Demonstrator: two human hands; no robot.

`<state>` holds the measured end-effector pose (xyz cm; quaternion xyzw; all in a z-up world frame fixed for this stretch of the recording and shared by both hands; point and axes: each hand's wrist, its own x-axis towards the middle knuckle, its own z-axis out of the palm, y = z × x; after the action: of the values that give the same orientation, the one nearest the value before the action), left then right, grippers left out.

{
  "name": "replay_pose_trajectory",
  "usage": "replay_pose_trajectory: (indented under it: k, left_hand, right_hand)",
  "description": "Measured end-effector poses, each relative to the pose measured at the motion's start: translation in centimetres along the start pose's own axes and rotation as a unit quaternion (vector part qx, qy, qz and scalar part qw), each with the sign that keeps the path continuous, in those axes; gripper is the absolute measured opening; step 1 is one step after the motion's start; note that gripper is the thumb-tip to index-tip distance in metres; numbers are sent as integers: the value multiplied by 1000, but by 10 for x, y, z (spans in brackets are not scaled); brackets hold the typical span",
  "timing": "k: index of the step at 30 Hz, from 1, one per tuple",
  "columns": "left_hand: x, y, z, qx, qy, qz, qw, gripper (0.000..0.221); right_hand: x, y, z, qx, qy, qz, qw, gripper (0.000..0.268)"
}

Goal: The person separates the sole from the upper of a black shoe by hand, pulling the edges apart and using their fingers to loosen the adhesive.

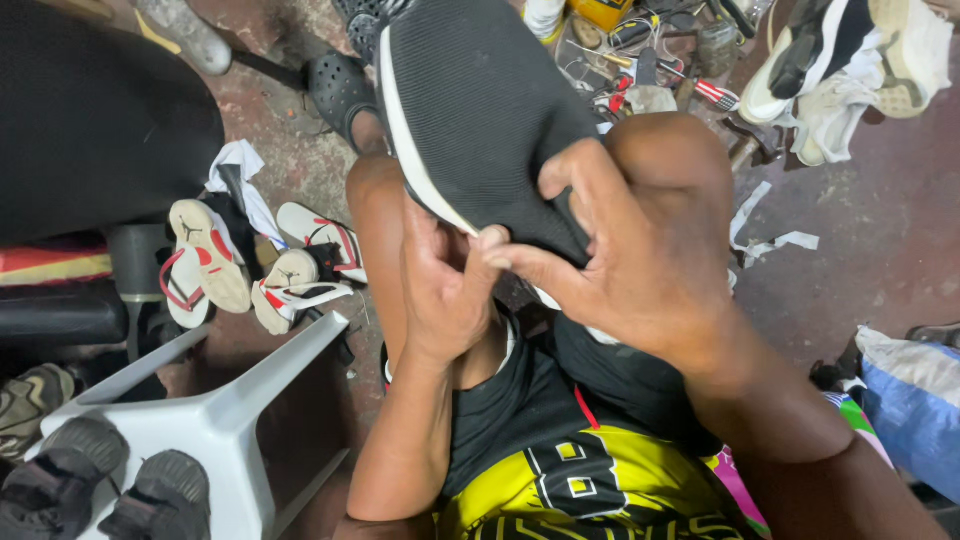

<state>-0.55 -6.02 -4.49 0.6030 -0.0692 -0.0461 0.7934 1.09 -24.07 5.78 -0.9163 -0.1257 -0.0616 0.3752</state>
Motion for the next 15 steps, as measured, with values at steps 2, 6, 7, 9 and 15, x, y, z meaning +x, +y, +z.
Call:
replay_pose_trajectory:
  k: [2,6,7,9,15]
  left_hand:
    - [-4,5,0,13,-14,20,1000,71]
    - [1,9,1,20,-28,29,999,73]
    - [-4,11,0,28,-34,20,999,72]
    - [0,6,-2,2,-36,-6,999,72]
    - [5,1,-2,-74,-43,7,996,67]
  right_hand:
    - [1,-1,-8,-54,-19,-42,997,43]
    - [7,1,-20,-98,-44,-108,988,35]
    - [6,0,-19,-92,-42,-119,988,32]
    - [5,3,-18,-86,-41,-107,990,32]
    - [9,15,-2,-62,-6,-94,994,35]
